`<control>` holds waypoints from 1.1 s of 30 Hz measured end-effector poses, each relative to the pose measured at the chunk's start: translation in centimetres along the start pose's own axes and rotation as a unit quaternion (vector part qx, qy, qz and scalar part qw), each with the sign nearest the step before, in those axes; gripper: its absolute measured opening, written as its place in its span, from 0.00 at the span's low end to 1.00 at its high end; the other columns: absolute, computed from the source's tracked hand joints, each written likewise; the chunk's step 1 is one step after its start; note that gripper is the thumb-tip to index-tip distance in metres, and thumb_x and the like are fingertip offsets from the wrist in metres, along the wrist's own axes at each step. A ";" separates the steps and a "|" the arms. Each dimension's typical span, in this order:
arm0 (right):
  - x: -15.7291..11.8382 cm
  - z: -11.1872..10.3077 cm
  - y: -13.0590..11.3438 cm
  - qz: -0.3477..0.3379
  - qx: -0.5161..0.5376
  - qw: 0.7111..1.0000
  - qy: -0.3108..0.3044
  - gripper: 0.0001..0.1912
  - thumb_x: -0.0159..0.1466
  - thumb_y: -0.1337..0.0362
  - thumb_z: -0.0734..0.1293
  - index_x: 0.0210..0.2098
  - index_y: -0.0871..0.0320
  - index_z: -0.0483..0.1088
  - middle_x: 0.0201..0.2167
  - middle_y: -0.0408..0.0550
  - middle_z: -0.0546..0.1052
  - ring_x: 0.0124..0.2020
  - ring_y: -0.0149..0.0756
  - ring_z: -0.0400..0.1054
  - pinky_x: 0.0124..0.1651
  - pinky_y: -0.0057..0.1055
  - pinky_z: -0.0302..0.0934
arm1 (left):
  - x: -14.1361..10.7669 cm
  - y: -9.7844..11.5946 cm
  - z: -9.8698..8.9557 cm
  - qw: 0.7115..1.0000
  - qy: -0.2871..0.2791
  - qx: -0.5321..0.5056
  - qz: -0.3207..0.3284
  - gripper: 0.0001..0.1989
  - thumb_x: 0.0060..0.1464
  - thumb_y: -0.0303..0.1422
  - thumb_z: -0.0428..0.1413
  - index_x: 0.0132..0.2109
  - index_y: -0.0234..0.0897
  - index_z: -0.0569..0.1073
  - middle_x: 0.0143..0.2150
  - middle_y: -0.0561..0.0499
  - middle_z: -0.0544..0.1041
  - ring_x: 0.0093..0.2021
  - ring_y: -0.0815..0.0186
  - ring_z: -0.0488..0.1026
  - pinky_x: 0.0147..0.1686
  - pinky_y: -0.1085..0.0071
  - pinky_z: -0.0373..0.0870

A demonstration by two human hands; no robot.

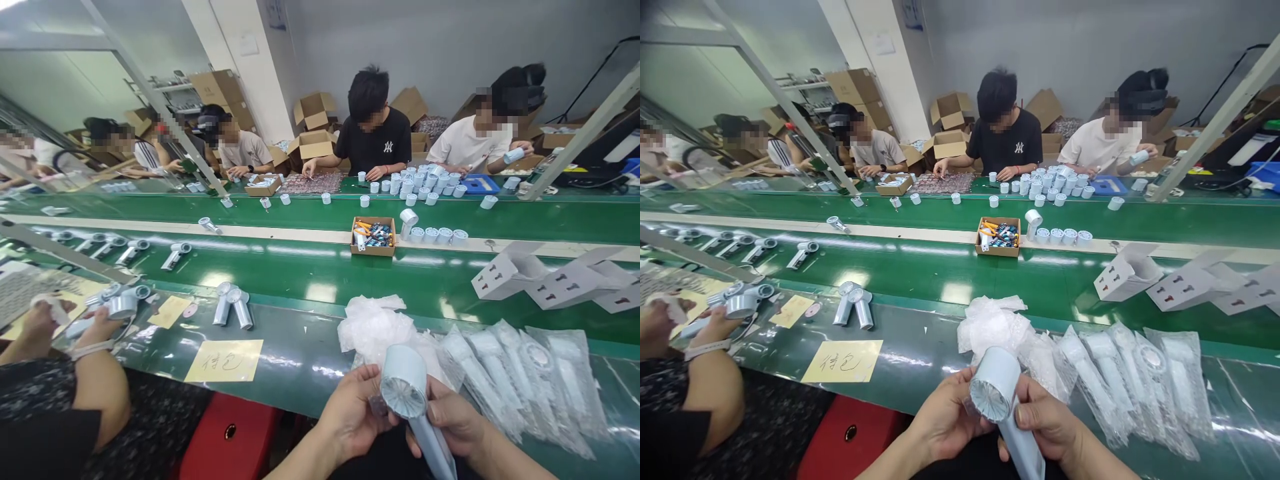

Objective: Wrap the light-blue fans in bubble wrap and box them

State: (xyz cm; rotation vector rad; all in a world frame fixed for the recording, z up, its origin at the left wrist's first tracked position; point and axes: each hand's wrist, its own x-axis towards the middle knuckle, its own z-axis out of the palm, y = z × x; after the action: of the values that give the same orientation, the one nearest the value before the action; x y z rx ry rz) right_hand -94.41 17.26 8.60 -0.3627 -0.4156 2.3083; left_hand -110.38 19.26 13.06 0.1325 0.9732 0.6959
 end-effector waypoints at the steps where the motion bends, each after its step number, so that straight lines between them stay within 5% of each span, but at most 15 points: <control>1: -0.2 0.0 0.0 0.000 -0.008 1.000 -0.001 0.22 0.48 0.61 0.79 0.41 0.62 0.75 0.32 0.55 0.80 0.26 0.38 0.76 0.27 0.25 0.69 | 0.0 -0.2 -0.1 1.000 -0.004 0.012 -0.009 0.16 0.35 0.30 0.68 0.32 0.34 0.70 0.23 0.51 0.74 0.21 0.67 0.69 0.22 0.71 0.63; 5: -1.8 0.0 -0.9 -0.017 -0.043 0.998 0.040 0.21 0.49 0.59 0.78 0.39 0.62 0.76 0.31 0.56 0.80 0.25 0.37 0.76 0.27 0.24 0.68 | -0.9 1.0 -1.1 0.986 0.009 0.147 0.083 0.09 0.39 0.33 0.64 0.28 0.33 0.73 0.24 0.49 0.74 0.25 0.64 0.71 0.30 0.67 0.67; 7: -2.7 0.6 -1.7 -0.016 -0.065 0.996 0.063 0.23 0.48 0.59 0.78 0.41 0.61 0.75 0.30 0.52 0.80 0.25 0.36 0.75 0.27 0.24 0.68 | -1.7 2.3 -1.5 0.935 0.070 0.288 0.195 0.05 0.42 0.33 0.62 0.28 0.35 0.76 0.30 0.47 0.77 0.36 0.60 0.74 0.40 0.65 0.68; 9: -3.0 1.7 -2.4 0.020 -0.094 0.993 0.074 0.40 0.44 0.63 0.80 0.55 0.56 0.68 0.32 0.49 0.79 0.26 0.34 0.73 0.27 0.26 0.68 | -2.4 3.4 -1.4 0.855 0.111 0.419 0.284 0.04 0.43 0.32 0.60 0.29 0.38 0.79 0.38 0.46 0.77 0.48 0.57 0.71 0.51 0.64 0.63; 11: -2.7 3.1 -2.8 0.066 -0.124 0.987 0.076 0.55 0.42 0.67 0.80 0.64 0.50 0.54 0.36 0.47 0.78 0.27 0.33 0.72 0.26 0.25 0.67 | -2.5 3.9 -0.9 0.813 0.088 0.486 0.308 0.06 0.44 0.31 0.58 0.30 0.40 0.81 0.41 0.47 0.77 0.50 0.57 0.70 0.52 0.65 0.62; 14: -1.9 4.6 -2.9 0.093 -0.154 0.980 0.085 0.49 0.44 0.67 0.78 0.63 0.52 0.57 0.40 0.48 0.75 0.30 0.33 0.71 0.25 0.24 0.67 | -1.8 3.7 -0.5 0.849 0.012 0.466 0.249 0.08 0.46 0.32 0.55 0.30 0.38 0.80 0.31 0.49 0.77 0.35 0.63 0.72 0.39 0.68 0.67; 17: -1.7 4.7 -2.8 0.073 -0.178 0.969 0.155 0.32 0.50 0.64 0.76 0.54 0.55 0.67 0.40 0.47 0.73 0.32 0.34 0.70 0.25 0.25 0.68 | -0.9 3.5 -0.9 0.895 0.030 0.373 0.242 0.06 0.45 0.32 0.56 0.28 0.34 0.76 0.24 0.52 0.74 0.26 0.68 0.68 0.30 0.72 0.64; 19: -1.9 4.3 -2.6 0.060 -0.186 0.958 0.211 0.27 0.52 0.63 0.74 0.50 0.55 0.69 0.38 0.46 0.72 0.31 0.33 0.70 0.25 0.24 0.68 | -0.6 3.4 -1.2 0.887 0.038 0.365 0.281 0.05 0.46 0.32 0.57 0.28 0.34 0.73 0.23 0.53 0.72 0.26 0.69 0.66 0.30 0.73 0.63; 21: -2.2 4.0 -2.3 0.051 -0.179 0.953 0.239 0.25 0.52 0.63 0.74 0.49 0.56 0.68 0.35 0.45 0.72 0.29 0.32 0.70 0.24 0.24 0.67 | -0.7 3.3 -1.2 0.831 0.009 0.429 0.353 0.05 0.50 0.31 0.55 0.29 0.35 0.72 0.25 0.52 0.71 0.28 0.68 0.67 0.31 0.72 0.63; 24: -2.6 4.4 -1.8 0.018 -0.158 0.953 0.256 0.25 0.52 0.63 0.74 0.48 0.55 0.66 0.37 0.44 0.71 0.28 0.31 0.69 0.23 0.25 0.66 | -1.1 3.2 -0.3 0.673 -0.064 0.533 0.508 0.06 0.56 0.27 0.50 0.32 0.35 0.70 0.30 0.49 0.72 0.32 0.66 0.68 0.34 0.70 0.64; 26: -2.7 5.1 -1.6 -0.008 -0.152 0.949 0.276 0.26 0.52 0.63 0.74 0.49 0.53 0.65 0.42 0.44 0.71 0.30 0.32 0.70 0.23 0.26 0.67 | -1.1 3.3 0.4 0.595 -0.100 0.551 0.576 0.07 0.58 0.24 0.48 0.35 0.36 0.69 0.31 0.48 0.71 0.33 0.65 0.68 0.34 0.70 0.65; 33: -3.8 6.3 -1.7 -0.072 -0.114 0.923 0.362 0.31 0.52 0.60 0.75 0.52 0.52 0.62 0.41 0.45 0.72 0.31 0.37 0.72 0.25 0.31 0.68 | -0.2 3.6 0.6 0.440 -0.145 0.612 0.641 0.12 0.54 0.17 0.45 0.40 0.36 0.67 0.32 0.47 0.71 0.34 0.64 0.66 0.34 0.67 0.65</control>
State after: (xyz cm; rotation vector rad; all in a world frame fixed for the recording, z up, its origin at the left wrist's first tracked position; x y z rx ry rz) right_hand -93.11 14.43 15.45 -1.2049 -0.3142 1.8159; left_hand -111.68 22.06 14.96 2.4646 0.6855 1.0812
